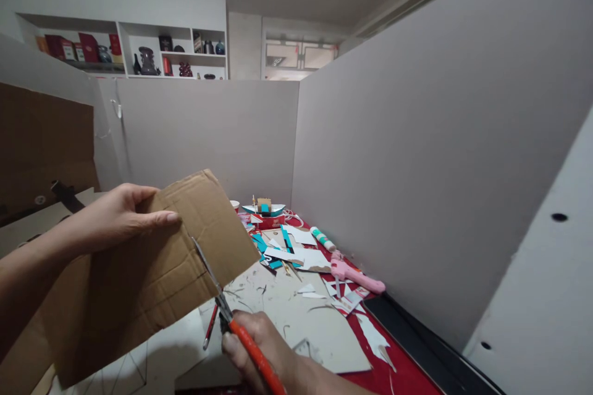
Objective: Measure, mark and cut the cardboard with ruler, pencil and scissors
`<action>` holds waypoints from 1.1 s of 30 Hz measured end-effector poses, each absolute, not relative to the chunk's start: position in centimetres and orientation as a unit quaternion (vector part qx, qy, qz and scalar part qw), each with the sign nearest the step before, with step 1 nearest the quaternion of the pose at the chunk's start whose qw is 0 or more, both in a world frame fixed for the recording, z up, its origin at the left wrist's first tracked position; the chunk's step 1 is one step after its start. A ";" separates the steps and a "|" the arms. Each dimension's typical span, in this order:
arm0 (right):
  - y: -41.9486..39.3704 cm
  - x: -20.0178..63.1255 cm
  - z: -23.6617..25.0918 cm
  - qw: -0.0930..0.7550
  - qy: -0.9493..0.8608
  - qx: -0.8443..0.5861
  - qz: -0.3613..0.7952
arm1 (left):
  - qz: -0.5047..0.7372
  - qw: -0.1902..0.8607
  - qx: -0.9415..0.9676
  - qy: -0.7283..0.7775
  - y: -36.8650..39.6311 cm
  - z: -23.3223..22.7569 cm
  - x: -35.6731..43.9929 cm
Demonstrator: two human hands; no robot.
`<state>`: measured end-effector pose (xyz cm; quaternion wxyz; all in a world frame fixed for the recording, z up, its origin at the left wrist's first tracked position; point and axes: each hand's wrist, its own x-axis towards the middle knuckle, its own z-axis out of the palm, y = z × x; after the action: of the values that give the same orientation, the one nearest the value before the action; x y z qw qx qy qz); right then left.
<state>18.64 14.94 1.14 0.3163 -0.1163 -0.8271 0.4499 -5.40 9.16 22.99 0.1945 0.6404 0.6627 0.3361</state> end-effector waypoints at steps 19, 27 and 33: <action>14.5 18.2 2.2 0.313 -0.831 -0.088 0.452 | 0.315 0.215 0.648 0.659 9.0 21.5 -5.4; 14.5 18.2 1.7 0.319 -0.851 -0.093 0.406 | 0.323 0.230 0.647 0.652 8.9 21.7 -5.2; 14.3 18.3 1.8 0.330 -0.844 -0.097 0.412 | 0.321 0.211 0.650 0.656 8.7 21.8 -5.0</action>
<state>18.32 14.29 1.75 0.3297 -0.0975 -0.8441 0.4115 -4.96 8.67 21.82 0.2111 0.6501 0.6557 0.3209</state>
